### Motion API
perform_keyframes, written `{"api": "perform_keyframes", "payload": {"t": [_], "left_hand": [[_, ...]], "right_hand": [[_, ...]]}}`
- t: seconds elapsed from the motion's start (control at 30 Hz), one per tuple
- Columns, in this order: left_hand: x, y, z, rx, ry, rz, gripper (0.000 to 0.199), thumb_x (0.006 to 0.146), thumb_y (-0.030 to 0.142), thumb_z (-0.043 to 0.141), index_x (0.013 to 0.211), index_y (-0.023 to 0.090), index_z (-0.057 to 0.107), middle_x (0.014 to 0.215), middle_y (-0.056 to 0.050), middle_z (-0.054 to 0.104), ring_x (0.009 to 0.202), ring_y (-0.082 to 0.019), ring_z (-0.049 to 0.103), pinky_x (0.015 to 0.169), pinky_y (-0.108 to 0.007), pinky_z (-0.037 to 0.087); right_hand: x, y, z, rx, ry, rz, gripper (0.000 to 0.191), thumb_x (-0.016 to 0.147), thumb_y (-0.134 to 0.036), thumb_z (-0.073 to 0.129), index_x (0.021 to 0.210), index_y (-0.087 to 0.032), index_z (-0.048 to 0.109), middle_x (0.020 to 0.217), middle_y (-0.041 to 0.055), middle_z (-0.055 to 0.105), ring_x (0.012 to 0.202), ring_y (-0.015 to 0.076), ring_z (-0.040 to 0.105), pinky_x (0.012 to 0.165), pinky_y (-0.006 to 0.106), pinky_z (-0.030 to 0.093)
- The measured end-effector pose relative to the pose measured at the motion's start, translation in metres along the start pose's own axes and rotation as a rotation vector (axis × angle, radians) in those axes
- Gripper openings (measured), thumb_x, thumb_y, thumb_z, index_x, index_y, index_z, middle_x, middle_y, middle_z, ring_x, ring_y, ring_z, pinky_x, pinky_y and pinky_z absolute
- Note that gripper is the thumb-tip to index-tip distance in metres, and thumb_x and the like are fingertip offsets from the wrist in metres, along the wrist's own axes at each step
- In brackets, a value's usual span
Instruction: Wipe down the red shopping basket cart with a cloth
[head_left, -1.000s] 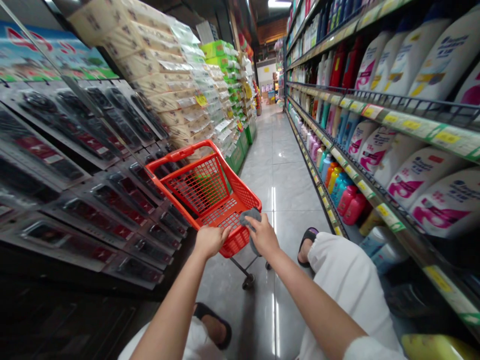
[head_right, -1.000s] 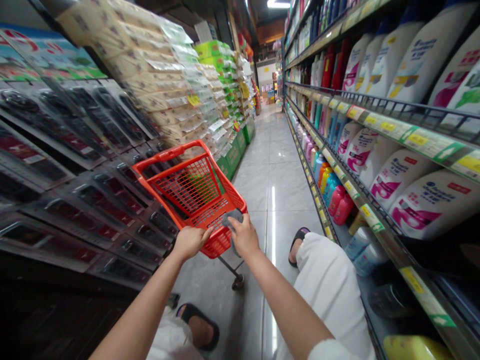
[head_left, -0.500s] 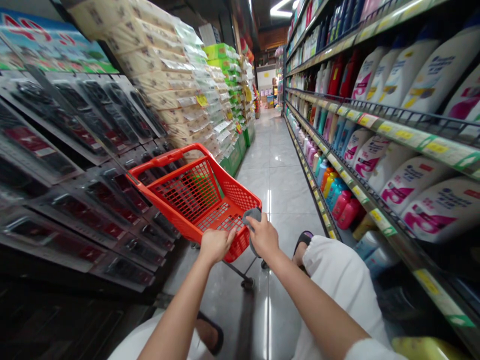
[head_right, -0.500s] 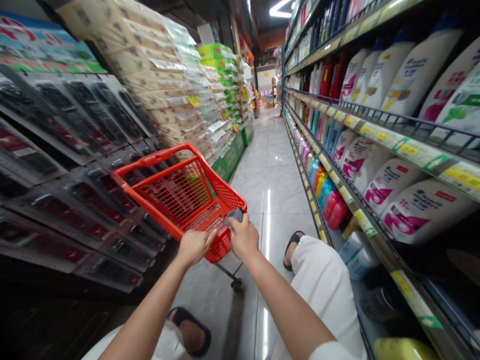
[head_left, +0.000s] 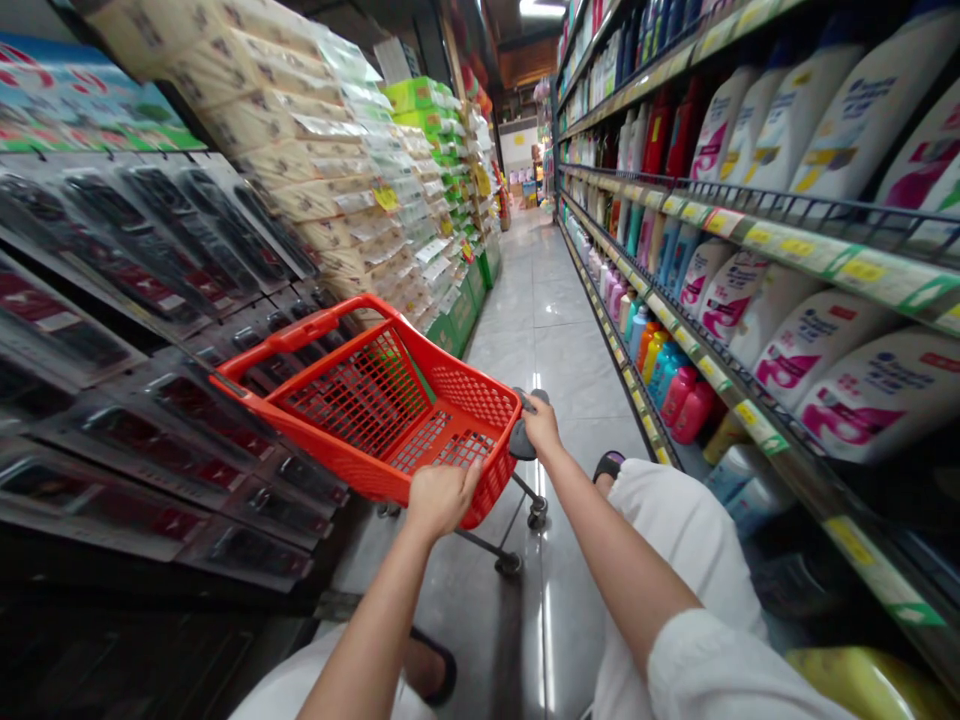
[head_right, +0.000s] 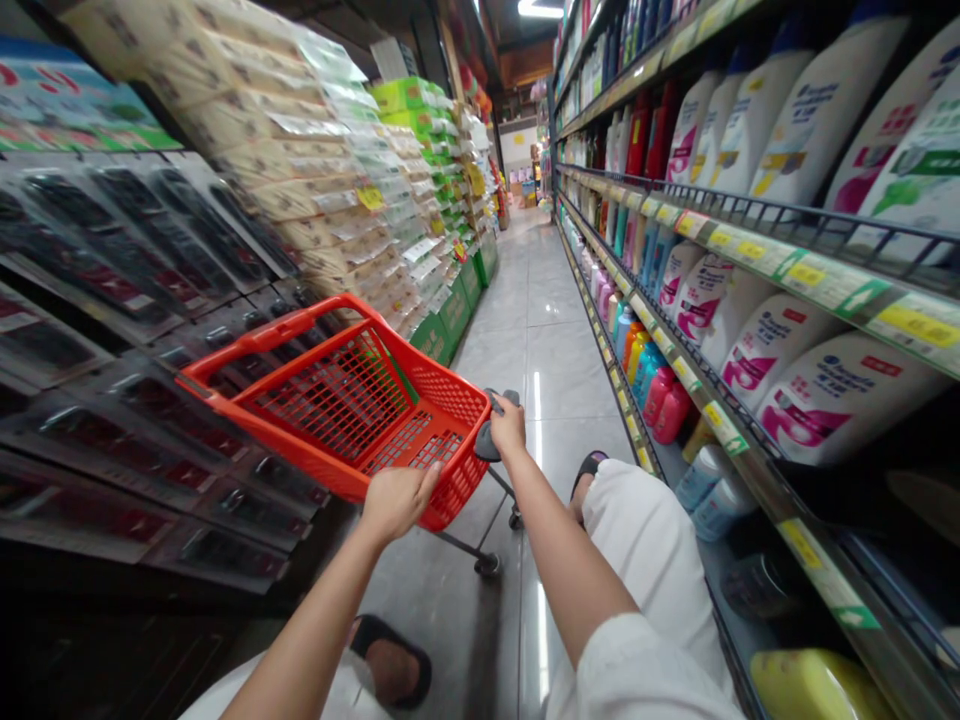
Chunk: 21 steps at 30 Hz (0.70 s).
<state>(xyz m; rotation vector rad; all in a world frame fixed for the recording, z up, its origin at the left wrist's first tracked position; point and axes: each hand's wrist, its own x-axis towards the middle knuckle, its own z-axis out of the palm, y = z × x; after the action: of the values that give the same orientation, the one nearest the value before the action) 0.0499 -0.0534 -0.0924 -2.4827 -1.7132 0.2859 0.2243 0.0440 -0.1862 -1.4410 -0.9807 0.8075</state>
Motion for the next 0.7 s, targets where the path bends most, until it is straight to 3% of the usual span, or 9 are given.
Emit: {"api": "perform_keyframes", "payload": {"t": [0.1, 0.23, 0.33, 0.47, 0.53, 0.6, 0.7], "left_hand": [[0.006, 0.004, 0.001, -0.009, -0.006, -0.025, 0.083, 0.098, 0.049, 0.003, 0.080, 0.012, 0.075, 0.081, -0.019, 0.074, 0.082, -0.028, 0.070, 0.067, -0.033, 0.040], [0.012, 0.005, 0.001, -0.017, 0.010, -0.019, 0.083, 0.097, 0.049, 0.002, 0.080, 0.012, 0.074, 0.082, -0.018, 0.074, 0.083, -0.028, 0.070, 0.068, -0.033, 0.041], [0.010, 0.003, 0.002, 0.001, 0.000, -0.007, 0.081, 0.098, 0.048, 0.003, 0.082, 0.013, 0.075, 0.082, -0.017, 0.074, 0.083, -0.027, 0.070, 0.069, -0.032, 0.041], [0.005, -0.001, 0.002, 0.009, -0.023, 0.011, 0.078, 0.098, 0.048, 0.006, 0.083, 0.015, 0.074, 0.080, -0.016, 0.073, 0.081, -0.026, 0.070, 0.069, -0.031, 0.041], [0.005, -0.002, 0.002, 0.007, -0.029, -0.001, 0.077, 0.099, 0.048, 0.007, 0.082, 0.015, 0.074, 0.081, -0.016, 0.073, 0.080, -0.025, 0.069, 0.068, -0.031, 0.040], [0.008, -0.001, 0.001, 0.004, -0.032, -0.018, 0.077, 0.098, 0.048, 0.007, 0.081, 0.015, 0.073, 0.080, -0.016, 0.073, 0.080, -0.025, 0.069, 0.066, -0.030, 0.040], [0.013, -0.001, 0.000, 0.001, -0.034, -0.027, 0.077, 0.099, 0.049, 0.007, 0.080, 0.016, 0.073, 0.081, -0.015, 0.073, 0.080, -0.025, 0.069, 0.065, -0.030, 0.039]], "right_hand": [[-0.057, 0.010, 0.011, -0.058, 0.141, 0.023, 0.047, 0.083, -0.018, 0.048, 0.128, -0.019, 0.062, 0.121, 0.0137, 0.056, 0.112, 0.0233, 0.060, 0.098, 0.036, 0.047], [-0.116, 0.017, 0.020, -0.115, 0.065, -0.065, 0.046, 0.086, -0.023, 0.051, 0.131, -0.026, 0.060, 0.122, 0.0119, 0.049, 0.115, 0.0241, 0.059, 0.096, 0.035, 0.048], [-0.104, 0.013, 0.015, -0.127, 0.077, -0.047, 0.049, 0.087, -0.024, 0.051, 0.135, -0.029, 0.056, 0.123, 0.0107, 0.049, 0.114, 0.0233, 0.058, 0.096, 0.035, 0.048], [-0.039, -0.005, 0.001, -0.133, 0.099, 0.062, 0.049, 0.083, -0.018, 0.048, 0.129, -0.027, 0.062, 0.120, 0.0092, 0.052, 0.107, 0.0206, 0.061, 0.096, 0.032, 0.048], [-0.023, -0.012, 0.000, -0.149, 0.076, 0.081, 0.049, 0.081, -0.015, 0.047, 0.125, -0.026, 0.065, 0.119, 0.0089, 0.054, 0.105, 0.0199, 0.061, 0.096, 0.031, 0.048], [-0.033, -0.014, 0.006, -0.171, 0.082, 0.066, 0.050, 0.081, -0.014, 0.048, 0.128, -0.024, 0.063, 0.121, 0.0107, 0.053, 0.109, 0.0215, 0.061, 0.097, 0.032, 0.047], [-0.082, 0.000, 0.019, -0.169, 0.077, -0.026, 0.056, 0.081, -0.013, 0.049, 0.135, -0.024, 0.057, 0.126, 0.0127, 0.050, 0.117, 0.0238, 0.058, 0.099, 0.034, 0.047]]}}
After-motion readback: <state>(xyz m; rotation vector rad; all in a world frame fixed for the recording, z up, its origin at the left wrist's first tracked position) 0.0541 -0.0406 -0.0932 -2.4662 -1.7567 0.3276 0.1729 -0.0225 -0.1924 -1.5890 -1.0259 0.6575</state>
